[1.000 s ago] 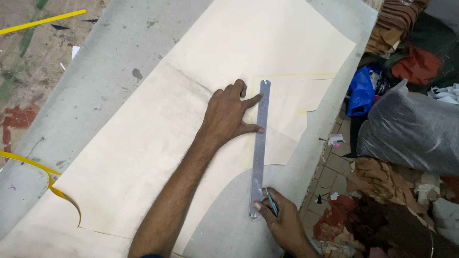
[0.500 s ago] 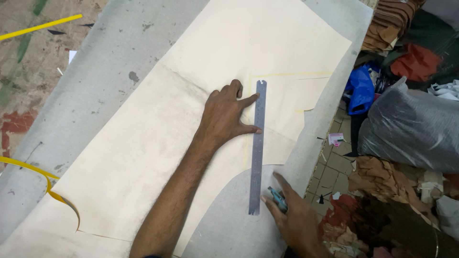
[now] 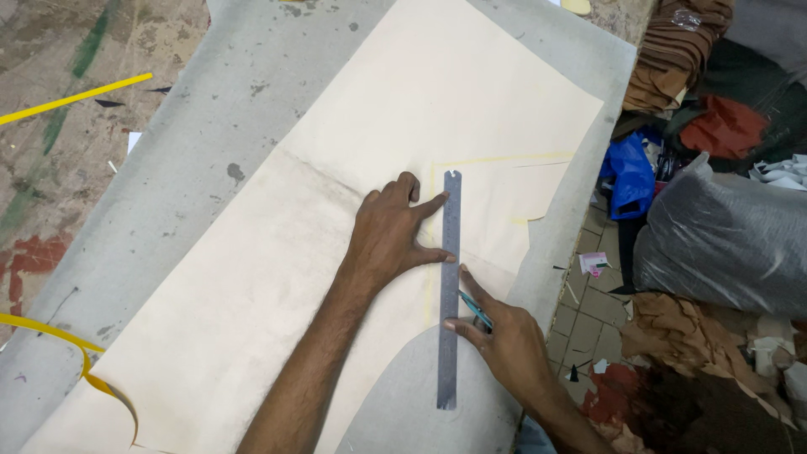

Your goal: The person aligns a printed paper pattern on a large sheet of off-white fabric, then uses a rotary cutter and metal ruler to cut along the pattern edges. The person removes the cut fabric piece and continues to cut additional shapes from the remaining fabric.

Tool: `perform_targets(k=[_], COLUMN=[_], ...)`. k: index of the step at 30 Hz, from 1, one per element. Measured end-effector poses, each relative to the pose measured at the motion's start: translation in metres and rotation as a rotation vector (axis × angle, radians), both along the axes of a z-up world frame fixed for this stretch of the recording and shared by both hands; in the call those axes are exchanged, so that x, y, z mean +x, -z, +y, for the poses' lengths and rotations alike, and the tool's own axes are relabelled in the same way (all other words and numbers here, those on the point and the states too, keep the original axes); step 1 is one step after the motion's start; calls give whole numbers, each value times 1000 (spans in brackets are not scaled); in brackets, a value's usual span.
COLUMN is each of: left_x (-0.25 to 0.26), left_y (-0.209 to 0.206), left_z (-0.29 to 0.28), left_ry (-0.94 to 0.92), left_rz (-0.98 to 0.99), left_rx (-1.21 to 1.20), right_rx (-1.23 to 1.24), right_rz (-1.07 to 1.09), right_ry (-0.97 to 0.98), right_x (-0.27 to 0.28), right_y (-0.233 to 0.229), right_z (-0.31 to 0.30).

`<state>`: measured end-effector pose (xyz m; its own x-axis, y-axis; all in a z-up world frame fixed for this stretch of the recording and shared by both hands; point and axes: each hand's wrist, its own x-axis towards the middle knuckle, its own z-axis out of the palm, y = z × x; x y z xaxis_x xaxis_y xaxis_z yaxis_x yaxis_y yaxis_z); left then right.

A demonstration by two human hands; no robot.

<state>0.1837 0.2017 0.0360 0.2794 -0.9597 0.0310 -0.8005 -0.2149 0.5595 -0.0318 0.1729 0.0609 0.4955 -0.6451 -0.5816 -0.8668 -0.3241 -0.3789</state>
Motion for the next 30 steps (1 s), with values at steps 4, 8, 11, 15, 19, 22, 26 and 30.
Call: perform_targets(k=[4, 8, 11, 15, 19, 22, 26, 30], left_x=[0, 1, 0, 0, -1, -3, -5, 5], left_y=[2, 2, 2, -1, -6, -12, -14, 0], left_z=[0, 0, -2, -2, -1, -2, -12, -43], left_ry=[1, 0, -4, -11, 0, 3, 102, 417], left_rz=[5, 5, 4, 3, -6, -43, -236, -466], left_rx=[1, 0, 8, 37, 39, 22, -30, -80], right_rx=[28, 48, 54, 97, 88, 17, -43, -112], right_rz=[-71, -68, -59, -10, 0, -71, -269, -436], right_ry=[23, 28, 26, 62, 79, 67, 80, 43], right_x=[-3, -5, -4, -2, 0, -5, -30, -44], right_y=[4, 9, 9, 6, 2, -2, -12, -23], right_z=[-5, -8, -11, -12, -9, -3, 11, 16])
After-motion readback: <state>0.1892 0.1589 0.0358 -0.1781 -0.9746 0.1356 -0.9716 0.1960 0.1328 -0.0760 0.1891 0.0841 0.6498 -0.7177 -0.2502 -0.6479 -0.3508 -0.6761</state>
